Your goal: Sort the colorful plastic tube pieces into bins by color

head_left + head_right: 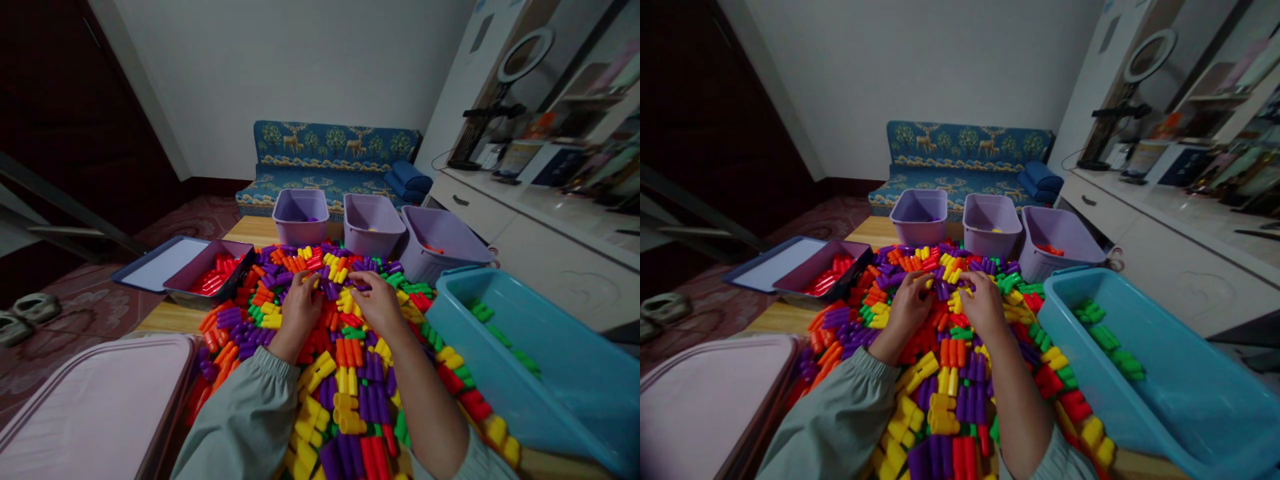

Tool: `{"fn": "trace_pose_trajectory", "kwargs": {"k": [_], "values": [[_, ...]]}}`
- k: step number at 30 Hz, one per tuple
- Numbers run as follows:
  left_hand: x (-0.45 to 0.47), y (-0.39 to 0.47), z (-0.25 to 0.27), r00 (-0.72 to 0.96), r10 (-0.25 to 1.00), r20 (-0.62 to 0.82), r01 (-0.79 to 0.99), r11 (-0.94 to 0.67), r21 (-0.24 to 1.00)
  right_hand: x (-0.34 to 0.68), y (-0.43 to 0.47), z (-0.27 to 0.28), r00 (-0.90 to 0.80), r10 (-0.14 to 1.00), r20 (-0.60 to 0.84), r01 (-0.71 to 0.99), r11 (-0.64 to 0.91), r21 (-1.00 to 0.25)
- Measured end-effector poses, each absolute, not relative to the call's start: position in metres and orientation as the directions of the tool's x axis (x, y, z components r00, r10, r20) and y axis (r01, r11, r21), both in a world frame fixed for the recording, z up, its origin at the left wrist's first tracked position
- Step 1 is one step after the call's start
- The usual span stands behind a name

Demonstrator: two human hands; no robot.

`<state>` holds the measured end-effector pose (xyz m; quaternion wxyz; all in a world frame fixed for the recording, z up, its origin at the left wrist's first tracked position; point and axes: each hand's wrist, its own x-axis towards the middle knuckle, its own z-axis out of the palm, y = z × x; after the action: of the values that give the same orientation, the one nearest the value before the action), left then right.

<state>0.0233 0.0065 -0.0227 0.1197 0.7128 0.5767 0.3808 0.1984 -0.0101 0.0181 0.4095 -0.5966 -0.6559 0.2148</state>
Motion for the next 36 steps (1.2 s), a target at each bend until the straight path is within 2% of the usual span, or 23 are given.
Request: {"fn": "trace_pose_trajectory", "kwargs": {"k": [3, 6, 8, 13, 17, 25, 29, 33, 36], "values": [[0.023, 0.004, -0.017, 0.0, 0.908, 0.42, 0.764, -0.271, 0.586, 0.205, -0.015, 0.024, 0.073, 0.98, 0.185, 0.833, 0.043, -0.552], [0.024, 0.0, -0.009, -0.008, 0.935, 0.356, 0.803, -0.206, 0.559, 0.208, -0.02, 0.023, 0.067, 0.995, 0.075, 0.927, -0.034, -0.374], [0.025, -0.002, -0.005, 0.034, 0.947, 0.32, 0.8, -0.218, 0.559, 0.207, -0.021, 0.021, 0.033, 0.998, 0.051, 0.949, -0.016, -0.316], [0.027, -0.006, -0.006, 0.229, 0.892, 0.389, 0.75, -0.416, 0.513, 0.194, -0.022, 0.014, -0.075, 0.996, 0.049, 0.943, 0.086, -0.322], [0.027, -0.006, -0.009, 0.294, 0.872, 0.392, 0.717, -0.472, 0.513, 0.185, -0.024, 0.013, -0.078, 0.995, 0.066, 0.948, 0.095, -0.304], [0.027, 0.0, -0.015, 0.176, 0.867, 0.467, 0.673, -0.452, 0.586, 0.191, -0.02, 0.01, -0.005, 0.994, 0.111, 0.911, 0.05, -0.409], [0.025, 0.003, -0.018, 0.146, 0.852, 0.503, 0.669, -0.46, 0.585, 0.188, -0.022, 0.007, -0.064, 0.992, 0.107, 0.906, 0.103, -0.411], [0.024, 0.008, -0.022, 0.119, 0.856, 0.504, 0.583, -0.471, 0.662, 0.184, -0.023, 0.006, -0.095, 0.991, 0.089, 0.916, 0.122, -0.382], [0.025, 0.01, -0.026, 0.082, 0.865, 0.496, 0.527, -0.46, 0.715, 0.182, -0.021, 0.007, -0.093, 0.989, 0.116, 0.899, 0.134, -0.417]]}}
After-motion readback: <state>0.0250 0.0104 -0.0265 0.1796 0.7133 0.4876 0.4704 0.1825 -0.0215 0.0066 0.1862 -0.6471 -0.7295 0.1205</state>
